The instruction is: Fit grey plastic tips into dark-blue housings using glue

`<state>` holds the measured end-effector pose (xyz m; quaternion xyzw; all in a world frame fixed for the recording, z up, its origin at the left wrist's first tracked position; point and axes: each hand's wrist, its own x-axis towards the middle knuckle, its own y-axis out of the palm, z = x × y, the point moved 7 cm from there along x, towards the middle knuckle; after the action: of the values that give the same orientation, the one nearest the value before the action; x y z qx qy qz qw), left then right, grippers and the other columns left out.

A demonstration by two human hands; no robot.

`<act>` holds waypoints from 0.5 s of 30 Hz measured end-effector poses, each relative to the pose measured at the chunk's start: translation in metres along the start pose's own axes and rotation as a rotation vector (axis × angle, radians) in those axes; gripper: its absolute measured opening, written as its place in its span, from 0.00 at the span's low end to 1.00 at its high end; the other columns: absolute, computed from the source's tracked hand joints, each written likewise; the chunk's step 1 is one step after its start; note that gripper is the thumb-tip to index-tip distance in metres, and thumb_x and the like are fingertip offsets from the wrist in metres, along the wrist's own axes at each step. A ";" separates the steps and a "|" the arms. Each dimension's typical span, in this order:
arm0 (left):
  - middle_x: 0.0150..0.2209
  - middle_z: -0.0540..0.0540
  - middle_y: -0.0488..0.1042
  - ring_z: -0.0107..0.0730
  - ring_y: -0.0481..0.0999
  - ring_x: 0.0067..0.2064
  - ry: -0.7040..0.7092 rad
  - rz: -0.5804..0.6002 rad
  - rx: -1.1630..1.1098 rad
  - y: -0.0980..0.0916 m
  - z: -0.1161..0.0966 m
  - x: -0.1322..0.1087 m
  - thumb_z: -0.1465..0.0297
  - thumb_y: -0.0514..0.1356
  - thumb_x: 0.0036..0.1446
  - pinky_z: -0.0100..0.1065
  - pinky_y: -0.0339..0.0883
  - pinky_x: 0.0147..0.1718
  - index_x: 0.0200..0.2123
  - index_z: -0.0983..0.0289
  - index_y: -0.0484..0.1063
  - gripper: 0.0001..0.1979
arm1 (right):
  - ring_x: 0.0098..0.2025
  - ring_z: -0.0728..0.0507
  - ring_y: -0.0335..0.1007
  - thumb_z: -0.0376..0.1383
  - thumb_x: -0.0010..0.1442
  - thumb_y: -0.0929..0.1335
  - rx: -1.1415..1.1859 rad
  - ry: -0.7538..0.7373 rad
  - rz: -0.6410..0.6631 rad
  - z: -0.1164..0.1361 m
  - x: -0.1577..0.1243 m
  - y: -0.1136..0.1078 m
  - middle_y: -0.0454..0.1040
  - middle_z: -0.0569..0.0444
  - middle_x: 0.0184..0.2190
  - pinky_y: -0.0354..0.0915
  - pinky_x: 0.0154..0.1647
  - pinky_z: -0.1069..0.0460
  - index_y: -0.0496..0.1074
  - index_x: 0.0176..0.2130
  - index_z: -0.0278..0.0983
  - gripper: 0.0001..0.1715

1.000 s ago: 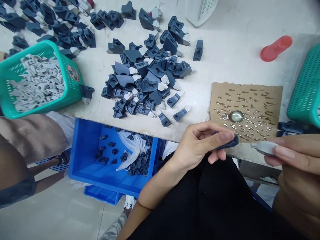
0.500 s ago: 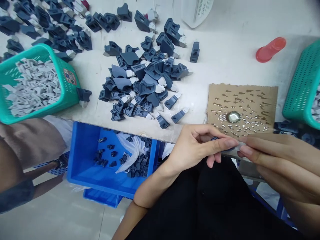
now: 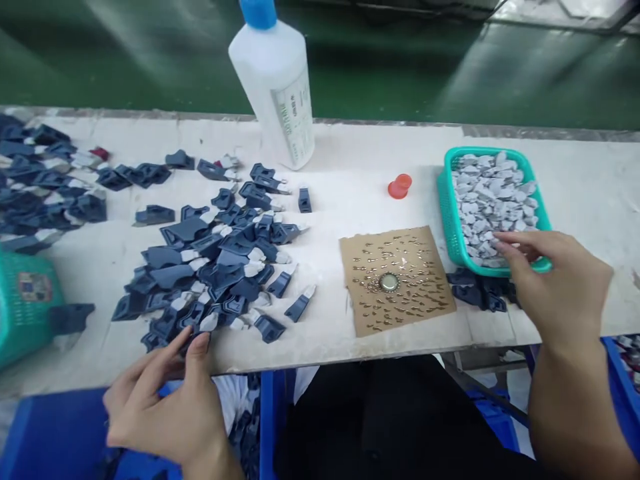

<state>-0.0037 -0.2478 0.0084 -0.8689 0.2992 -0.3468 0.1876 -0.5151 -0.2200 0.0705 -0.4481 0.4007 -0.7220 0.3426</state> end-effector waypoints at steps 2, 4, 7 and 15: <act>0.25 0.50 0.71 0.37 0.68 0.31 0.011 -0.003 0.018 0.003 -0.003 0.002 0.52 0.76 0.43 0.43 0.66 0.41 0.40 0.55 0.88 0.21 | 0.40 0.39 0.77 0.45 0.69 0.66 -0.003 -0.014 0.175 -0.015 0.011 0.010 0.83 0.49 0.42 0.70 0.43 0.42 0.83 0.45 0.43 0.17; 0.25 0.50 0.72 0.39 0.68 0.31 0.043 -0.011 0.031 0.003 -0.008 -0.001 0.54 0.75 0.45 0.45 0.68 0.43 0.40 0.55 0.88 0.19 | 0.44 0.39 0.77 0.46 0.69 0.64 0.016 -0.023 0.326 -0.022 0.018 0.021 0.83 0.50 0.44 0.70 0.43 0.43 0.84 0.46 0.45 0.20; 0.27 0.51 0.77 0.40 0.72 0.31 0.137 -0.040 0.022 0.002 -0.011 -0.007 0.57 0.76 0.45 0.46 0.69 0.43 0.38 0.56 0.87 0.17 | 0.44 0.38 0.76 0.50 0.65 0.66 0.026 -0.011 0.477 -0.027 0.026 0.034 0.82 0.50 0.44 0.70 0.41 0.44 0.84 0.46 0.47 0.21; 0.40 0.60 0.84 0.45 0.82 0.43 0.362 0.015 0.065 0.006 -0.023 -0.021 0.63 0.72 0.57 0.47 0.71 0.49 0.41 0.62 0.84 0.11 | 0.47 0.31 0.76 0.56 0.63 0.64 0.013 -0.032 0.515 -0.033 0.032 0.040 0.80 0.42 0.47 0.70 0.46 0.34 0.84 0.43 0.44 0.27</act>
<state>-0.0347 -0.2418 0.0107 -0.7835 0.3233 -0.5055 0.1614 -0.5520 -0.2558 0.0381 -0.3405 0.4917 -0.6061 0.5244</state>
